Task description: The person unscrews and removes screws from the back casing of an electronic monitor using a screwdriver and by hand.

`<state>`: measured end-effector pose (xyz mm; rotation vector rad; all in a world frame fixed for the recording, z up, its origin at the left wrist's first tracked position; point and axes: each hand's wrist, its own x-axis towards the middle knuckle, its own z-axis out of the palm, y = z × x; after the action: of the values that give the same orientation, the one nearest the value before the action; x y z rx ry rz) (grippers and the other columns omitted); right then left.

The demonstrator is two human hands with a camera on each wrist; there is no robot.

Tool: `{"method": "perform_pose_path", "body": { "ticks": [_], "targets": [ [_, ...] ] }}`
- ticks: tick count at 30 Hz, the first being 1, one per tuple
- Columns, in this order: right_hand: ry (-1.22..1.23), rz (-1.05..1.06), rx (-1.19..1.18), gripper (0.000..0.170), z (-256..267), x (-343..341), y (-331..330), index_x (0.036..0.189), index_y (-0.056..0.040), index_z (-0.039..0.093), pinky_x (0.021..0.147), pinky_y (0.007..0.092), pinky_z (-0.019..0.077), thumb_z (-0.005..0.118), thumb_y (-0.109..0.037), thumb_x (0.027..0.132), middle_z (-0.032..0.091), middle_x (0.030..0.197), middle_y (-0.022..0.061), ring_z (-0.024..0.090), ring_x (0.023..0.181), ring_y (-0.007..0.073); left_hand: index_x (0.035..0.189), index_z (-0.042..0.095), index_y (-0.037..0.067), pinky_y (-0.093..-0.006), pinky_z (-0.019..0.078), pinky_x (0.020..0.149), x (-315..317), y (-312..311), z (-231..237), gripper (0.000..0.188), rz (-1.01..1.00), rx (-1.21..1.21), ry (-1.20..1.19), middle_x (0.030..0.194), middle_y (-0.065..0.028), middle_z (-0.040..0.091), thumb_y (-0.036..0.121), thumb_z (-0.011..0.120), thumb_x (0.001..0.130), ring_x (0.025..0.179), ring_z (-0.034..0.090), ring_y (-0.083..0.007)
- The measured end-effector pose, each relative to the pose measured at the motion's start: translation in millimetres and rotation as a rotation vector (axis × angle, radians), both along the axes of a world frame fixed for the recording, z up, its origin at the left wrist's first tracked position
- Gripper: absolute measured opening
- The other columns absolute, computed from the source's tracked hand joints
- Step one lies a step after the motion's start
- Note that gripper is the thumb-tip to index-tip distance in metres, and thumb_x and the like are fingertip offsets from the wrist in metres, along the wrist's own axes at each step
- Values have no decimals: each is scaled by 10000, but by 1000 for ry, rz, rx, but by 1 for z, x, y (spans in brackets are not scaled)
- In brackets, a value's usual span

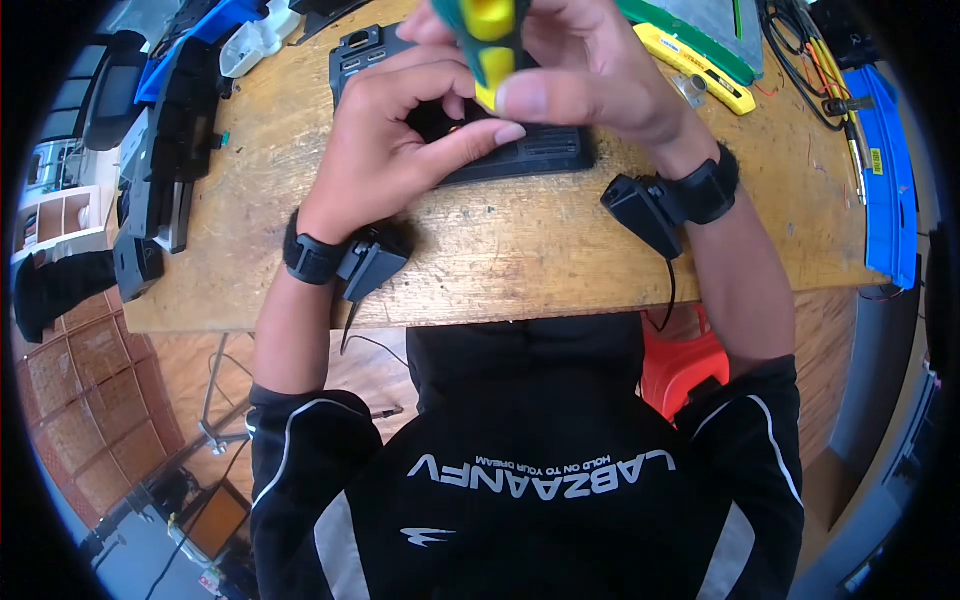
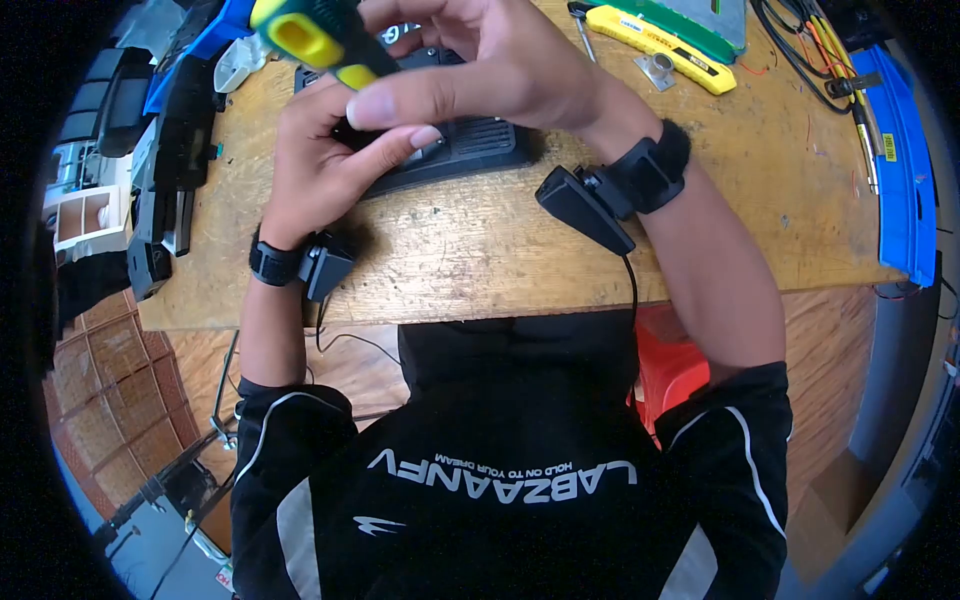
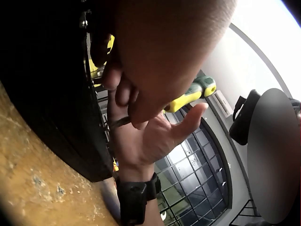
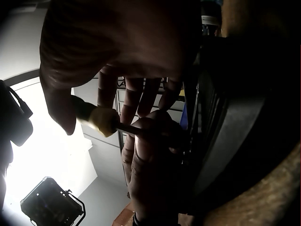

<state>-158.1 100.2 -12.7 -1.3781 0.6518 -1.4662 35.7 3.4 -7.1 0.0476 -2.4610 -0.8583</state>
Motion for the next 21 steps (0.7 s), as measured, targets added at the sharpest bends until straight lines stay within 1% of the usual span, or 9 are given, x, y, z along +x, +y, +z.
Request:
{"method": "perform_pose_path", "body": {
  "ticks": [2, 4, 5, 7, 10, 14, 18, 19, 21],
  "targets": [
    [56, -36, -36, 589, 0, -1, -1, 1228, 34, 648, 973, 311, 490, 916, -212, 764, 663, 1213, 105, 618, 1077, 169, 881, 725, 16, -280, 469, 647, -1, 1, 0, 225, 33, -7, -9, 771, -52, 639, 149, 879, 784, 711, 607, -156],
    [119, -52, -161, 526, 0, 0, -1, 1186, 23, 663, 921, 297, 495, 917, -172, 769, 664, 1196, 103, 604, 1016, 146, 841, 716, 23, -283, 464, 616, 0, 1, -12, 226, 70, 165, 32, 714, -42, 624, 158, 886, 777, 656, 602, -153],
    [112, -55, -152, 526, 0, 2, 1, 1186, 23, 663, 921, 297, 495, 917, -172, 769, 664, 1196, 103, 604, 1016, 146, 837, 717, 26, -285, 466, 598, -1, -6, -15, 227, 44, 54, 38, 688, -35, 621, 168, 884, 777, 616, 590, -154],
    [64, -64, -34, 490, 3, 4, 1, 1165, 24, 669, 880, 291, 496, 915, -120, 767, 665, 1189, 105, 593, 980, 133, 836, 717, 25, -284, 469, 596, 2, 3, -13, 230, 59, 124, 21, 685, -38, 625, 173, 882, 775, 612, 594, -156],
    [37, 27, -125, 458, -6, 1, -10, 1133, 28, 679, 864, 286, 494, 915, -97, 762, 667, 1186, 104, 590, 950, 127, 838, 718, 20, -283, 475, 593, -1, 1, -10, 240, 68, 184, 57, 688, -44, 635, 187, 880, 776, 617, 607, -157],
    [169, -80, -62, 486, -5, -3, -2, 1168, 43, 673, 865, 280, 489, 906, -89, 762, 670, 1183, 99, 591, 974, 122, 859, 722, 17, -282, 468, 595, 2, 4, -12, 227, 41, 141, 17, 705, -47, 635, 173, 871, 788, 633, 600, -165],
    [64, -40, -105, 376, -10, -7, -3, 1197, 39, 660, 896, 288, 488, 776, -69, 856, 664, 1153, 84, 615, 974, 161, 893, 734, 10, -310, 466, 634, -1, 0, -5, 212, -27, 120, 19, 762, -76, 644, 155, 860, 805, 696, 591, -198],
    [148, -93, -179, 322, -10, -7, -4, 1182, 38, 653, 907, 302, 491, 717, -45, 878, 671, 1109, 79, 627, 984, 178, 898, 737, 12, -318, 472, 644, -2, 1, -3, 210, -27, 112, 16, 765, -82, 647, 155, 860, 805, 700, 593, -212],
    [200, -130, -155, 383, -12, -9, 1, 1198, 7, 674, 944, 309, 495, 794, -99, 850, 692, 1105, 70, 645, 1018, 164, 903, 741, 15, -327, 478, 655, -1, 1, -1, 208, -24, 105, 21, 767, -89, 649, 155, 860, 805, 704, 595, -227]
  ]
}}
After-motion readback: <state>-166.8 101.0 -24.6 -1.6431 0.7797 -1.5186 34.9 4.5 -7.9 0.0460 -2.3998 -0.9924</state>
